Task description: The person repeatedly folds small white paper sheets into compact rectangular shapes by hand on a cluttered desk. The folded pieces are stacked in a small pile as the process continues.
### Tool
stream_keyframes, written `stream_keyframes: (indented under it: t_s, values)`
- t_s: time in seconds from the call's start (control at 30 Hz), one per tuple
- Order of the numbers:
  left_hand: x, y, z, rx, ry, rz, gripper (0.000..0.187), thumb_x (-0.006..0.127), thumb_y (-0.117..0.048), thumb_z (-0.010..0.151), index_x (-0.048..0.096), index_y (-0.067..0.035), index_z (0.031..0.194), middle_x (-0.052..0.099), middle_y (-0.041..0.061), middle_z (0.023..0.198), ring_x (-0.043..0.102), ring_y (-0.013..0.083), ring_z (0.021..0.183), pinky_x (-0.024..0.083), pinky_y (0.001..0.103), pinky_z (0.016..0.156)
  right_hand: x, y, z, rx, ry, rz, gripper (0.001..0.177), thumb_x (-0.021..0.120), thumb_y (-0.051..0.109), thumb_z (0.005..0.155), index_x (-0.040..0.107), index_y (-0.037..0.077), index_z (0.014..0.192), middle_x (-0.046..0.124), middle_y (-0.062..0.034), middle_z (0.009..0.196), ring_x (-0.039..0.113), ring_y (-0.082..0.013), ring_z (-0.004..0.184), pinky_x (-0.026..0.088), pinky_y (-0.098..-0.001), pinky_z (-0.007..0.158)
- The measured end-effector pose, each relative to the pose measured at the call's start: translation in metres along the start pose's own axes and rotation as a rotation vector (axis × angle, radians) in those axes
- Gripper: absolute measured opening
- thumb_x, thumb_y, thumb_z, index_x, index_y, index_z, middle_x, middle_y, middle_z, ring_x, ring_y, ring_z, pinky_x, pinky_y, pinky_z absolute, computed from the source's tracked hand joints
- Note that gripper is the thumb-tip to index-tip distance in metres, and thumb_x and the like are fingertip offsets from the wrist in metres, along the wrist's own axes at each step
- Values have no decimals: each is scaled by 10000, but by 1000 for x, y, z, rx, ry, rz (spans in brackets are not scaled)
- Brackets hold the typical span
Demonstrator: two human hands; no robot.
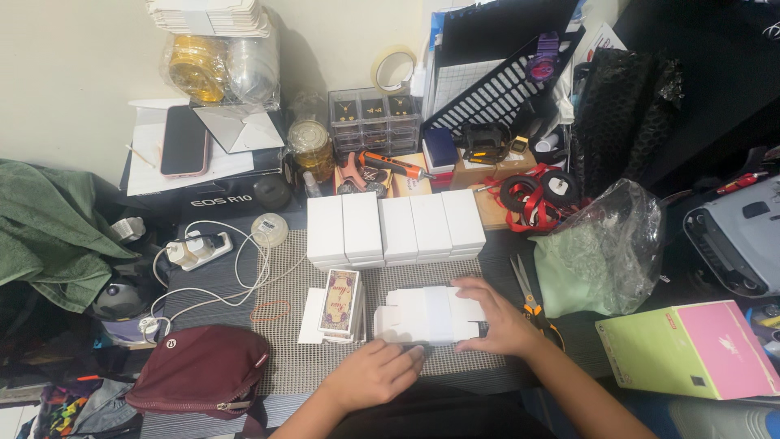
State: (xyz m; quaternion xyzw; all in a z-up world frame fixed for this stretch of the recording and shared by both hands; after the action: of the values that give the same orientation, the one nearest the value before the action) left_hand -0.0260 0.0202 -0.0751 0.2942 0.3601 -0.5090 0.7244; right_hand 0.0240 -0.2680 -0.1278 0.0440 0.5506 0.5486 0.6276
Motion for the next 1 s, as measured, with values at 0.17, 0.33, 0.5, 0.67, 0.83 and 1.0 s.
stream_keyframes:
  t_s: [0.17, 0.33, 0.5, 0.67, 0.83, 1.0]
  values:
    - [-9, 7, 4, -38, -48, 2, 213, 696, -112, 867, 727, -51, 1069, 698, 30, 1189, 630, 137, 928, 484, 278, 742, -13, 10, 6, -31, -5, -47, 1145, 970, 447, 537, 396, 38, 1440, 500, -210, 1457, 487, -396, 1373, 245, -551, 1199]
    - [-19, 18, 14, -189, -112, -71, 190, 738, -111, 849, 725, -48, 1028, 718, 25, 1135, 640, 154, 912, 479, 302, 719, -33, 15, 31, 89, -56, -96, 995, 893, 406, 662, 433, 77, 1480, 510, -177, 1507, 445, -372, 1450, 282, -513, 1225]
    - [-33, 37, 31, -537, -197, -179, 215, 760, -86, 810, 734, -57, 1021, 741, 49, 1085, 672, 225, 920, 523, 361, 768, -30, 15, 91, 85, -36, -128, 989, 890, 413, 722, 409, 91, 1523, 500, -178, 1533, 422, -369, 1484, 236, -530, 1273]
    - [-49, 60, 49, -748, -244, -274, 270, 759, -91, 790, 740, -72, 1059, 747, 64, 1095, 679, 287, 952, 543, 383, 832, -5, 16, 160, 8, 48, -194, 1255, 913, 450, 596, 235, 69, 1580, 336, -216, 1596, 264, -423, 1500, 153, -597, 1218]
    - [-58, 69, 59, -734, -230, -278, 288, 766, -91, 787, 737, -66, 1073, 745, 54, 1113, 677, 280, 990, 549, 376, 862, 17, 12, 197, 82, 155, -295, 1368, 949, 437, 540, 139, 164, 1609, 201, -202, 1637, 155, -448, 1517, 80, -676, 1181]
    - [-58, 71, 62, -696, -234, -283, 280, 771, -86, 776, 724, -56, 1050, 753, 37, 1147, 674, 267, 1055, 536, 378, 914, 24, 4, 207, 127, 203, -362, 1397, 933, 423, 538, 94, 194, 1631, 307, -167, 1569, 236, -402, 1501, 39, -697, 1187]
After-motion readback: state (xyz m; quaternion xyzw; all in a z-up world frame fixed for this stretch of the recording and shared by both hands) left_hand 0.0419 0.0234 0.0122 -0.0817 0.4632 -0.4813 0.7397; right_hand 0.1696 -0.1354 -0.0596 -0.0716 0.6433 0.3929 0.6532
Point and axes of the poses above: each hand's wrist, its own z-axis towards the middle knuckle, its own x-axis out of the palm, y = z × x, the point moved 2 cm from there along z, towards the middle knuckle
